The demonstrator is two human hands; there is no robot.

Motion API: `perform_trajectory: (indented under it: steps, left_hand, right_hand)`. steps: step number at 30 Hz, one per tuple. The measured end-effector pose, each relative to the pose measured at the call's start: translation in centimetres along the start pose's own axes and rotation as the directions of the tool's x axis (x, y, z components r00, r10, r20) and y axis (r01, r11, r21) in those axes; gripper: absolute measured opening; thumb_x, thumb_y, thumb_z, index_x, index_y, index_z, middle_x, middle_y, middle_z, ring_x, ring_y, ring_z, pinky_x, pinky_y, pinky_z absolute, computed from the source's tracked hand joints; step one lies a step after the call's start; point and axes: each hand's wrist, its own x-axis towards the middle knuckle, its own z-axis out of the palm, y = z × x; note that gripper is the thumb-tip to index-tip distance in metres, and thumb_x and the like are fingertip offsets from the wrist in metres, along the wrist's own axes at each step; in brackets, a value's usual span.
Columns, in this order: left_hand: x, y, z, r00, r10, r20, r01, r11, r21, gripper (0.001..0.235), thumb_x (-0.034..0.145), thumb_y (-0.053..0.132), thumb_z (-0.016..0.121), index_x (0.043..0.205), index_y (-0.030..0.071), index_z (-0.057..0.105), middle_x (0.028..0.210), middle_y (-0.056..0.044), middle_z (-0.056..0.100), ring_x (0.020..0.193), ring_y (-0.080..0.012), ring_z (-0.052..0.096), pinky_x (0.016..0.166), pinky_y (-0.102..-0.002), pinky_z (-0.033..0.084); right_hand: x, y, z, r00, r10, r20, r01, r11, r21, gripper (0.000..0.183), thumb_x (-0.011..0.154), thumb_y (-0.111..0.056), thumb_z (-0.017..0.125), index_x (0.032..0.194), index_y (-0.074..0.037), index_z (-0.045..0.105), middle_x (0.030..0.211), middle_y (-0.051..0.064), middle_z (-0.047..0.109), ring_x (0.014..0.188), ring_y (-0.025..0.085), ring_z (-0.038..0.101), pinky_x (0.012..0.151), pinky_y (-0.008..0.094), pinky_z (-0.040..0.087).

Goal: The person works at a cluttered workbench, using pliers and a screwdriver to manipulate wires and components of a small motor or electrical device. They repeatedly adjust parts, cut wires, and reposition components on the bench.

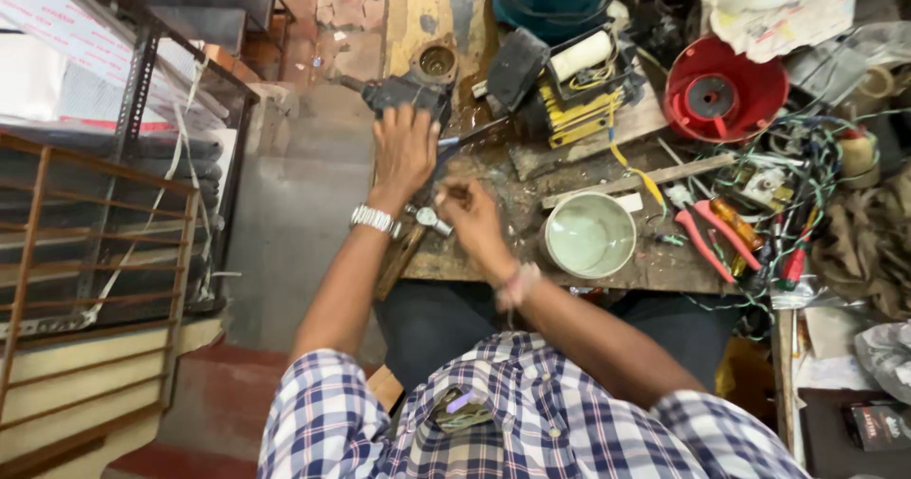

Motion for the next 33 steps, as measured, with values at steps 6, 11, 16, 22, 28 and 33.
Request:
perform_trajectory:
  steps: [6, 11, 16, 22, 28, 33]
  left_hand:
    - [1.5, -1.2, 1.7, 0.982, -0.138, -0.127, 0.137, 0.990, -0.016, 0.052, 0.104, 0.035, 0.057, 0.145, 0.005, 0.049, 0.161, -0.027, 0.032, 0.148, -0.0492, 0.026, 0.113, -0.071, 0.023]
    - [2.4, -1.5, 2.5, 0.974, -0.224, -0.018, 0.225, 0.974, 0.029, 0.069, 0.104, 0.047, 0.053, 0.157, 0.006, 0.038, 0.166, -0.028, 0.019, 0.154, -0.0502, 0.005, 0.116, -0.075, 0.011]
    - [3.2, -1.5, 2.4, 0.974, -0.226, -0.007, 0.226, 0.971, 0.081, 0.071, 0.104, 0.049, 0.052, 0.159, 0.007, 0.036, 0.167, -0.030, 0.018, 0.154, -0.0506, 0.003, 0.116, -0.075, 0.010]
    - [4.0, -1.3, 2.2, 0.926, -0.374, 0.043, 0.375, 0.927, -0.005, 0.075, 0.103, 0.056, 0.048, 0.158, 0.006, 0.035, 0.166, -0.030, 0.016, 0.154, -0.0517, -0.001, 0.115, -0.076, 0.008]
    - [4.6, -1.2, 2.9, 0.937, -0.344, 0.063, 0.336, 0.936, 0.101, 0.073, 0.104, 0.056, 0.046, 0.158, 0.008, 0.037, 0.166, -0.029, 0.015, 0.153, -0.0527, 0.000, 0.116, -0.077, 0.005]
    - [4.5, -2.2, 4.0, 0.942, -0.335, 0.031, 0.333, 0.941, 0.055, 0.075, 0.102, 0.055, 0.050, 0.158, 0.006, 0.037, 0.166, -0.030, 0.015, 0.153, -0.0517, 0.006, 0.116, -0.075, 0.006]
  right_hand:
    - [7.1, 11.0, 1.0, 0.903, 0.393, -0.173, -0.292, 0.858, 0.423, 0.041, 0.091, -0.020, 0.077, 0.124, -0.006, 0.057, 0.109, 0.000, 0.068, 0.086, 0.009, 0.060, 0.069, 0.027, 0.049]
    - [9.1, 13.1, 2.2, 0.960, 0.261, -0.097, -0.183, 0.854, 0.486, 0.031, 0.093, -0.020, 0.079, 0.113, -0.002, 0.063, 0.097, 0.001, 0.069, 0.079, 0.008, 0.059, 0.068, 0.025, 0.050]
    - [10.4, 13.3, 2.7, 0.945, 0.312, -0.102, -0.221, 0.833, 0.507, 0.026, 0.095, -0.023, 0.077, 0.103, 0.000, 0.066, 0.091, 0.001, 0.069, 0.073, 0.009, 0.056, 0.063, 0.028, 0.047]
    - [10.9, 13.7, 3.0, 0.948, 0.231, -0.220, -0.149, 0.931, 0.333, 0.027, 0.096, -0.028, 0.076, 0.094, -0.003, 0.065, 0.085, 0.000, 0.067, 0.071, 0.007, 0.056, 0.062, 0.028, 0.049]
    - [9.9, 11.1, 4.3, 0.888, 0.396, -0.232, -0.266, 0.856, 0.443, 0.035, 0.102, -0.033, 0.063, 0.084, -0.004, 0.062, 0.063, 0.002, 0.059, 0.048, 0.011, 0.051, 0.044, 0.030, 0.041]
    - [10.1, 9.8, 4.7, 0.863, 0.491, -0.117, -0.299, 0.684, 0.666, 0.041, 0.104, -0.033, 0.060, 0.073, -0.009, 0.050, 0.057, -0.001, 0.051, 0.045, 0.012, 0.048, 0.042, 0.031, 0.044]
